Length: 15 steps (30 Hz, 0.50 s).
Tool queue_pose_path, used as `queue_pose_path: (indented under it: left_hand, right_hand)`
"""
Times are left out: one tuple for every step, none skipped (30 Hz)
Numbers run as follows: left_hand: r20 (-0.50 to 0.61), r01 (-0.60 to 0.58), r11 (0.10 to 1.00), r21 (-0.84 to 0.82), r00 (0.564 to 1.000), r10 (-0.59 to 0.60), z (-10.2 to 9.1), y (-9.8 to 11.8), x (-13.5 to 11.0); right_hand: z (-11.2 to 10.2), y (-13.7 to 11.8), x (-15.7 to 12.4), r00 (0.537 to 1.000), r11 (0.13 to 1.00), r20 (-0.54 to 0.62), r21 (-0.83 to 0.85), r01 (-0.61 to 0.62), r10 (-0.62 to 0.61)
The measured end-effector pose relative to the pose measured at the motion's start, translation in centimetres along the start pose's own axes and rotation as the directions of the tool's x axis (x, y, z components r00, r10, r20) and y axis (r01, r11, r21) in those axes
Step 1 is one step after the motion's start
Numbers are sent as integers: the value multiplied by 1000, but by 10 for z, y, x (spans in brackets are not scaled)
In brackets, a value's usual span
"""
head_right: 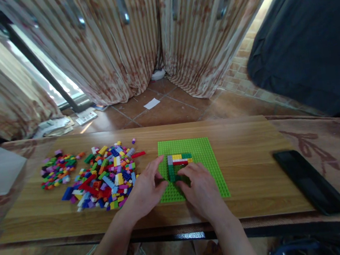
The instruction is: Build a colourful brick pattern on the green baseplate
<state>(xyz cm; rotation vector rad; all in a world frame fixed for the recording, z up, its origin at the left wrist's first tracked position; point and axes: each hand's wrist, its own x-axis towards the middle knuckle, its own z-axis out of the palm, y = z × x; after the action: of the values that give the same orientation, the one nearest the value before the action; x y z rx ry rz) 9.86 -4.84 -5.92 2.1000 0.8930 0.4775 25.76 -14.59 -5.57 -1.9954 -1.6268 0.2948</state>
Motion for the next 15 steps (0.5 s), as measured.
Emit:
queue_pose_path:
  left_hand:
    - [0, 4, 1000, -21, 1000, -4, -1, 0, 0]
    - [-1, 6, 999, -41, 1000, -6, -3, -1, 0]
    - [-2, 3, 998, -56, 1000, -4, -5, -1, -1]
    - [-3, -2, 998, -64, 1000, 2, -7, -1, -1]
    - [-9, -10, 998, -62, 1000, 10, -9, -1, -1]
    - [-21, -21, 998, -54, 1000, 20, -12, -1, -1]
    - [-39, -32, 999, -44, 999, 30, -15, -1, -2]
    - [-65, -41, 998, -37, 997, 38, -19, -2, -2]
    - [-96, -45, 998, -33, 994, 41, -24, -2, -2]
    - [-132, -44, 999, -32, 991, 39, -29, -3, -2]
    - [-166, -40, 999, -35, 986, 34, -35, -6, -2]
    - [-200, -30, 999, -40, 979, 21, -42, -9, -1]
    - [-235, -14, 999, -46, 972, 3, -49, -13, -1]
    - [-272, 4, 999, -54, 962, -18, -57, -18, -1]
    - [-317, 29, 998, -60, 947, -47, -65, -23, -2]
  right_hand:
    - [0, 0, 0, 1000, 1000, 12, -1, 4, -4]
    - [0, -1, 0, 1000, 1000, 26, 8, 10, -11]
    - [0, -1, 0, 999, 1000, 42, 23, 18, -19]
    - [0, -3, 0, 998, 999, 57, 43, 27, -29]
    - [1, -5, -1, 997, 997, 69, 62, 36, -40]
    - [2, -7, -1, 996, 996, 76, 76, 47, -52]
    - [4, -10, -2, 995, 995, 80, 85, 59, -66]
    - [7, -14, -3, 993, 993, 83, 91, 73, -81]
    - [10, -18, -3, 991, 991, 92, 95, 90, -99]
    - [13, -22, -4, 988, 989, 103, 99, 108, -118]
    - [16, -27, -4, 984, 987, 117, 103, 125, -137]
    - [19, -31, -4, 979, 984, 133, 109, 143, -157]
    - [23, -35, -5, 973, 980, 147, 116, 160, -176]
    - [26, -39, -5, 968, 977, 157, 125, 175, -194]
    - [28, -42, -5, 964, 972, 164, 135, 190, -211]
